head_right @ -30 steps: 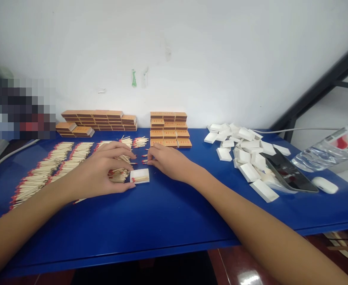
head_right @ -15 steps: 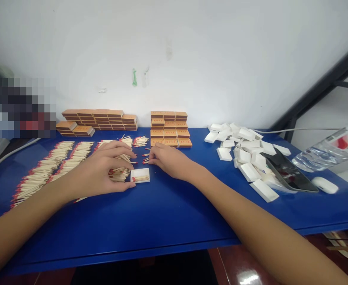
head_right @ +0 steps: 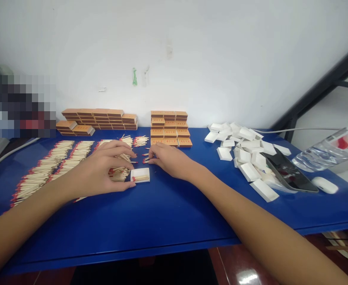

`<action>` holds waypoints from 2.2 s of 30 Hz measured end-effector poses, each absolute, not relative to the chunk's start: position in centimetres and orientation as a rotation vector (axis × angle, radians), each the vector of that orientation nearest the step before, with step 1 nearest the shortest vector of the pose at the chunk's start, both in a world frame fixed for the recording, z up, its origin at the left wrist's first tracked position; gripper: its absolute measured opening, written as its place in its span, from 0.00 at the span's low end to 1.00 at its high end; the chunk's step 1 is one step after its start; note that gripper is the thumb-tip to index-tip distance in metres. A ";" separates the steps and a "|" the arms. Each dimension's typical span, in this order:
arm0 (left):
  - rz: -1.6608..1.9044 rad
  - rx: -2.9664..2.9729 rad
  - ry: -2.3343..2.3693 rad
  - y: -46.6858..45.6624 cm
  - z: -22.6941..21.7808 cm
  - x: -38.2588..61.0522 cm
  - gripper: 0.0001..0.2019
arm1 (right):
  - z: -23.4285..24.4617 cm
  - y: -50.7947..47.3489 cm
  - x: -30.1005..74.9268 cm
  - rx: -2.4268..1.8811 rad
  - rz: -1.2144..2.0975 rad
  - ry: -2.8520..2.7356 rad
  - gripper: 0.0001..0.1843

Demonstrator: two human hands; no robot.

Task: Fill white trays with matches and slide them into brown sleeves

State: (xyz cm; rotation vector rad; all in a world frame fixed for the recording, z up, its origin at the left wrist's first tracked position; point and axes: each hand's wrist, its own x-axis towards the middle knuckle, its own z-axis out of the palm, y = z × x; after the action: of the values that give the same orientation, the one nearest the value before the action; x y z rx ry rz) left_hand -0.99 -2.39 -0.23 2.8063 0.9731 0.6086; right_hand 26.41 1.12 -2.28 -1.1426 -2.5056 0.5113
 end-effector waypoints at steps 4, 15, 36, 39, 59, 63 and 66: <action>0.606 2.805 0.968 -2.4 -0.2 -1.0 0.13 | -2.2 1.1 26.4 -1.149 0.506 -2.503 0.04; 0.615 2.812 0.968 -2.4 -0.2 -0.9 0.13 | -1.9 1.0 26.3 -1.167 0.493 -2.532 0.05; 0.616 2.806 0.963 -2.4 -0.1 -0.9 0.12 | 0.3 -2.8 24.5 -1.150 0.622 -2.594 0.05; 0.613 2.815 0.964 -2.4 -0.2 -0.9 0.13 | 0.3 -2.1 25.0 -1.101 0.606 -2.513 0.05; 0.623 2.813 0.979 -2.2 -0.3 -1.0 0.14 | -1.1 0.7 26.1 -1.313 0.409 -2.508 0.05; 0.625 2.821 0.971 -2.3 -0.3 -0.9 0.13 | 0.2 -0.9 25.9 -1.221 0.419 -2.480 0.06; 0.622 2.825 0.968 -2.3 -0.3 -0.9 0.13 | 0.8 -2.0 25.5 -1.186 0.443 -2.500 0.07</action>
State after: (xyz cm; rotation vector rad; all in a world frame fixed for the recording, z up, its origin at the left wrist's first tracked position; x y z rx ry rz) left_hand -0.92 -2.28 -0.34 2.8253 0.9677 0.6224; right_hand 25.49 -2.04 0.80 -1.1860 -2.4998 0.4431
